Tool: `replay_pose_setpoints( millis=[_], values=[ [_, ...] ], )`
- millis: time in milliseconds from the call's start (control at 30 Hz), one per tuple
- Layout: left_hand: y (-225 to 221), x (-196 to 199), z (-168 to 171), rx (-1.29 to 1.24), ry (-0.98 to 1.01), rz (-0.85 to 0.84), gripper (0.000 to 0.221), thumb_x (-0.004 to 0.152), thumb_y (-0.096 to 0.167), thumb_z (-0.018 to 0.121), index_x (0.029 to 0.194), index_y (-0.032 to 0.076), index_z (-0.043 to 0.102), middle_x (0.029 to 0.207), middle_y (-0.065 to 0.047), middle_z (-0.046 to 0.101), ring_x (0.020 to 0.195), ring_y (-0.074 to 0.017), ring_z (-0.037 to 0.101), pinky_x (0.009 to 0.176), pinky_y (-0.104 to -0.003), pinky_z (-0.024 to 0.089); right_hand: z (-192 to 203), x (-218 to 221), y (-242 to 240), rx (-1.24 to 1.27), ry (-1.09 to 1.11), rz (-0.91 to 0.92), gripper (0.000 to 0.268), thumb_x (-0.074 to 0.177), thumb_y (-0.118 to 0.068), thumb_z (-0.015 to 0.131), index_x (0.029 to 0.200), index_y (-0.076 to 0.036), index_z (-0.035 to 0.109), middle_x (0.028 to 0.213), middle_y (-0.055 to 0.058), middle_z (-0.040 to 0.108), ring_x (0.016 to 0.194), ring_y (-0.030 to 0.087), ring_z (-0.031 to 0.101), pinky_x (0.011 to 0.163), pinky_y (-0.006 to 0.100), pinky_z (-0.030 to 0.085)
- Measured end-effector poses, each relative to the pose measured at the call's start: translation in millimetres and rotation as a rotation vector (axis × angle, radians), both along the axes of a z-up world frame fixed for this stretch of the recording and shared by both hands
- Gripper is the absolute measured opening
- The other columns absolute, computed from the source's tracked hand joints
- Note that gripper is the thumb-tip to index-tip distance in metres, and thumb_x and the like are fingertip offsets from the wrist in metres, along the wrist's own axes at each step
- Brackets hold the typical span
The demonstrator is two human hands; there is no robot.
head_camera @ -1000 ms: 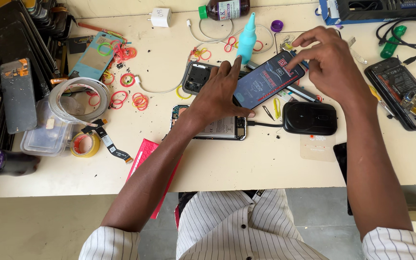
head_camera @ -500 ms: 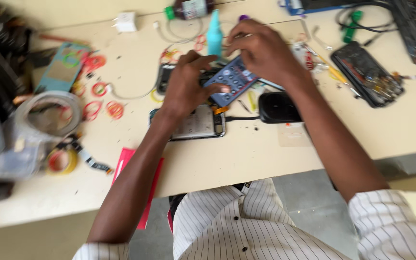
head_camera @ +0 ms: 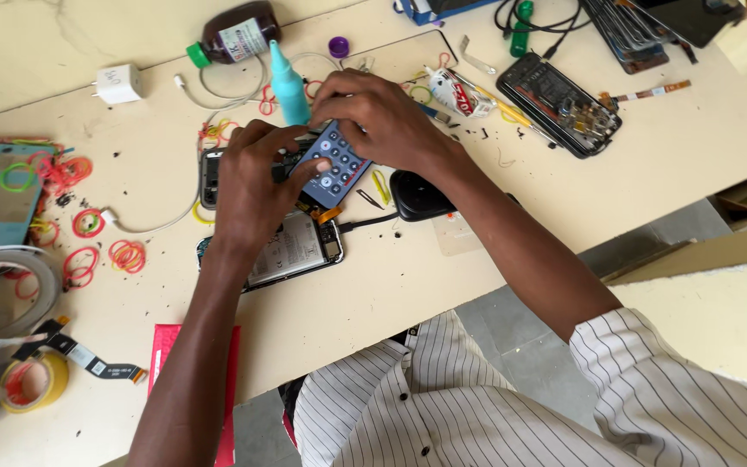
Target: The person removes the battery from a mobile phone chassis and then separates the screen from the internal frame.
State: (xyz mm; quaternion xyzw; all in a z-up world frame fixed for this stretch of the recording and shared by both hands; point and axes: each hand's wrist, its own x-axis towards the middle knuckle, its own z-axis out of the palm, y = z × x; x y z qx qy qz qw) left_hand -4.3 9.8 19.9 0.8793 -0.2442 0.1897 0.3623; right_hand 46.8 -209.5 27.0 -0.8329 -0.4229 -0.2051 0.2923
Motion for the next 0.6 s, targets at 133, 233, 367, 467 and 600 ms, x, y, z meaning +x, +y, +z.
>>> replay_pose_setpoints(
  millis=[133,233,367,467,600],
  values=[
    [2.9,2.8,-2.1,-0.006,0.060,0.007,0.040,0.084,0.021,0.089,0.117,0.003,0.076,0.093,-0.013,0.072,0.080,-0.0248,0.066,0.069,-0.039,0.055,-4.6,4.6,2.9,0.018,0.015,0.031,0.029,0.088,0.014,0.062,0.102,-0.006,0.077,0.111,0.005,0.070,0.107,0.025,0.069,0.090,0.039,0.058],
    [9.0,8.3,-11.6,-0.105,0.186,0.038,0.029,0.093,0.019,0.081,0.118,0.005,0.075,0.099,-0.013,0.071,0.080,-0.0190,0.072,0.071,-0.034,0.058,-9.0,12.2,1.0,0.103,0.026,0.095,0.026,0.091,0.011,0.065,0.108,-0.005,0.077,0.108,0.008,0.072,0.104,0.025,0.070,0.088,0.039,0.057],
    [27.4,25.9,-28.0,-0.211,-0.001,-0.041,0.022,0.100,0.012,0.071,0.119,0.002,0.075,0.101,-0.014,0.075,0.082,-0.0196,0.070,0.072,-0.032,0.055,-4.9,25.5,17.7,0.203,0.060,0.209,0.023,0.094,0.007,0.071,0.115,-0.002,0.075,0.100,0.014,0.075,0.089,0.022,0.071,0.075,0.039,0.057],
    [38.0,34.6,-25.4,-0.372,0.207,0.019,0.030,0.104,0.031,0.065,0.113,0.005,0.076,0.083,-0.006,0.077,0.075,-0.0106,0.072,0.065,-0.028,0.052,1.6,9.7,23.0,0.090,0.141,0.138,0.022,0.101,-0.008,0.079,0.123,-0.007,0.076,0.105,0.011,0.076,0.082,0.018,0.071,0.069,0.035,0.057],
    [51.4,38.8,-21.4,-0.470,0.243,0.120,0.039,0.103,0.040,0.062,0.107,0.005,0.079,0.072,-0.004,0.074,0.069,-0.0086,0.071,0.074,-0.026,0.056,11.2,-7.2,38.4,-0.099,-0.027,0.153,0.031,0.094,-0.006,0.078,0.126,-0.008,0.075,0.103,0.008,0.077,0.091,0.020,0.073,0.077,0.037,0.057]
  ],
)
